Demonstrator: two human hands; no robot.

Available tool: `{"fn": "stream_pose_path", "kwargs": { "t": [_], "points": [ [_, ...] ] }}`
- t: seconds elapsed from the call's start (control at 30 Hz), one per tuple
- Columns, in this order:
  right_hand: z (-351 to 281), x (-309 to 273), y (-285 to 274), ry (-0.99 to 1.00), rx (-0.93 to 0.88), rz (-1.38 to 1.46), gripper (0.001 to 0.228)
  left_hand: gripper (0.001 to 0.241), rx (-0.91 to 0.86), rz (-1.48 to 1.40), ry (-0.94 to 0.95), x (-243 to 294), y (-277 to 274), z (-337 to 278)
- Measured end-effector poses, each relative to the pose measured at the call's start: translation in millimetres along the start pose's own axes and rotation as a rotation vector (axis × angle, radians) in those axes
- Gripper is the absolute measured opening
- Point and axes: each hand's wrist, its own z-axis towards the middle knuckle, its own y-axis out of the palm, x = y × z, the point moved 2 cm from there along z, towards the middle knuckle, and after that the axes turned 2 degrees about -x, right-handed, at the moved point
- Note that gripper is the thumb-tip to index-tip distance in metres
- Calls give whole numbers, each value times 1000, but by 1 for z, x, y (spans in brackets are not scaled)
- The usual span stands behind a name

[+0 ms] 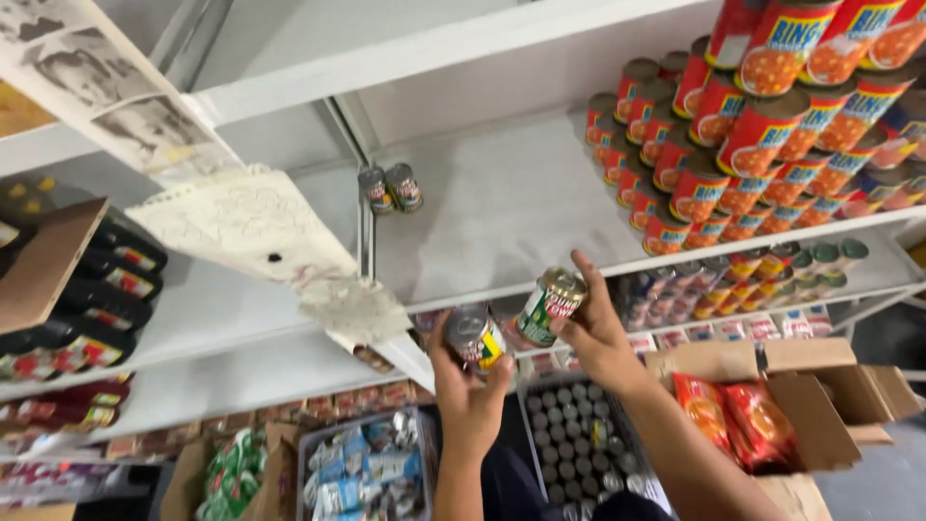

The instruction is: Organizing and restocking canned goods on shelves in a grocery store aisle.

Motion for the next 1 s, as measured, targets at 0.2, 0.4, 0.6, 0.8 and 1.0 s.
{"fn": "stream_pose_path", "kwargs": {
  "t": [0.2,0.4,0.6,0.8,1.0],
  "points": [
    [19,28,4,27,-44,-76,92,83,137,-36,14,-44,-18,-10],
    [64,56,4,82,-37,-139,93,88,214,-129,-3,-69,-24,-28],
    [160,71,19,-106,-72,-466,86,86,205,-67,6,-69,-28,-47],
    [219,114,20,-79,-42,-760,81,87,224,-34,-102,-91,-55,-74],
    [249,136,21,-47,-85,-817,79,92,318,0,21,-104,-66,-71]
  ]
}}
